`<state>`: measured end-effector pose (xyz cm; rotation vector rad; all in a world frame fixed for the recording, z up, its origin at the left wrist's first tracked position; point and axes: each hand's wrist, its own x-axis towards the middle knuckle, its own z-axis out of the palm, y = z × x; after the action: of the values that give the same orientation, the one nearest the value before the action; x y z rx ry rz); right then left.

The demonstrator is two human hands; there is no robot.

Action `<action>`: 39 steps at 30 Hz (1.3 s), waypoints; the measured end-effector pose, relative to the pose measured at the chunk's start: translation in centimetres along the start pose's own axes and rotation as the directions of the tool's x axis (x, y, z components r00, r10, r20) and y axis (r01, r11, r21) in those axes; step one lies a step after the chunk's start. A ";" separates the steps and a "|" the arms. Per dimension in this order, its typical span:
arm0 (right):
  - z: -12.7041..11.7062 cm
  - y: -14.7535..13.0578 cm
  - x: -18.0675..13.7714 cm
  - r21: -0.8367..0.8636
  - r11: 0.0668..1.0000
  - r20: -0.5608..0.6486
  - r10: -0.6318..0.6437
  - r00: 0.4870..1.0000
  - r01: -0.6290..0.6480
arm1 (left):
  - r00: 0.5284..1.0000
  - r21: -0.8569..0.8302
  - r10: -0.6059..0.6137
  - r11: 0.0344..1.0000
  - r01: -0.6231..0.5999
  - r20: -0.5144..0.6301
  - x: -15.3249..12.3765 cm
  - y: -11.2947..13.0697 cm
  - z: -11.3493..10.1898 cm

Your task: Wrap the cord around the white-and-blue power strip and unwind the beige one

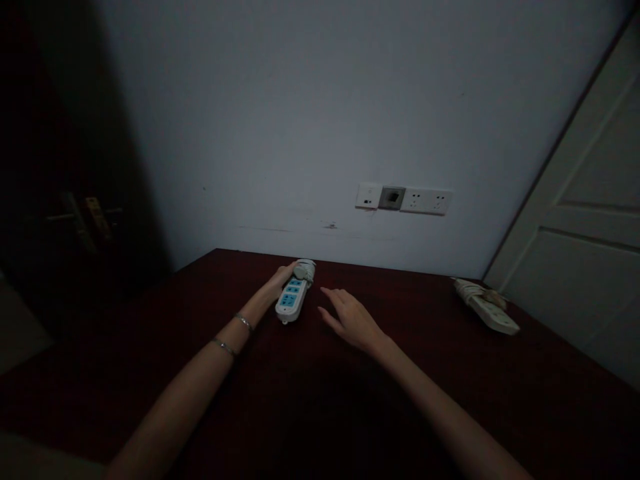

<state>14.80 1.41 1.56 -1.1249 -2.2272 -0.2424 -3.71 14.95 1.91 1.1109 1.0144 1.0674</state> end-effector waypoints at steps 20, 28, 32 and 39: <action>1.1 4.2 -1.5 -0.028 0.989 0.161 0.147 0.976 -0.145 | 1.000 0.278 0.003 0.960 -0.009 0.023 1.9 -3.4 -3.1; 0.8 4.4 -1.6 -0.055 0.984 0.216 0.180 0.960 -0.172 | 0.999 0.347 0.014 0.938 -0.025 0.034 2.3 -3.8 -3.3; 0.9 4.9 -1.7 -0.061 0.982 0.220 0.185 0.958 -0.176 | 0.999 0.382 0.019 0.924 -0.030 0.032 2.6 -3.9 -3.4; 0.7 5.5 -1.7 -0.061 0.979 0.212 0.202 0.956 -0.193 | 1.000 0.460 0.017 0.888 -0.022 0.015 1.6 -2.8 -2.8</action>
<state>19.47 4.02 -0.65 -1.4463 -2.2829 -0.0834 -5.77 16.66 -1.44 1.5092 1.2906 0.8517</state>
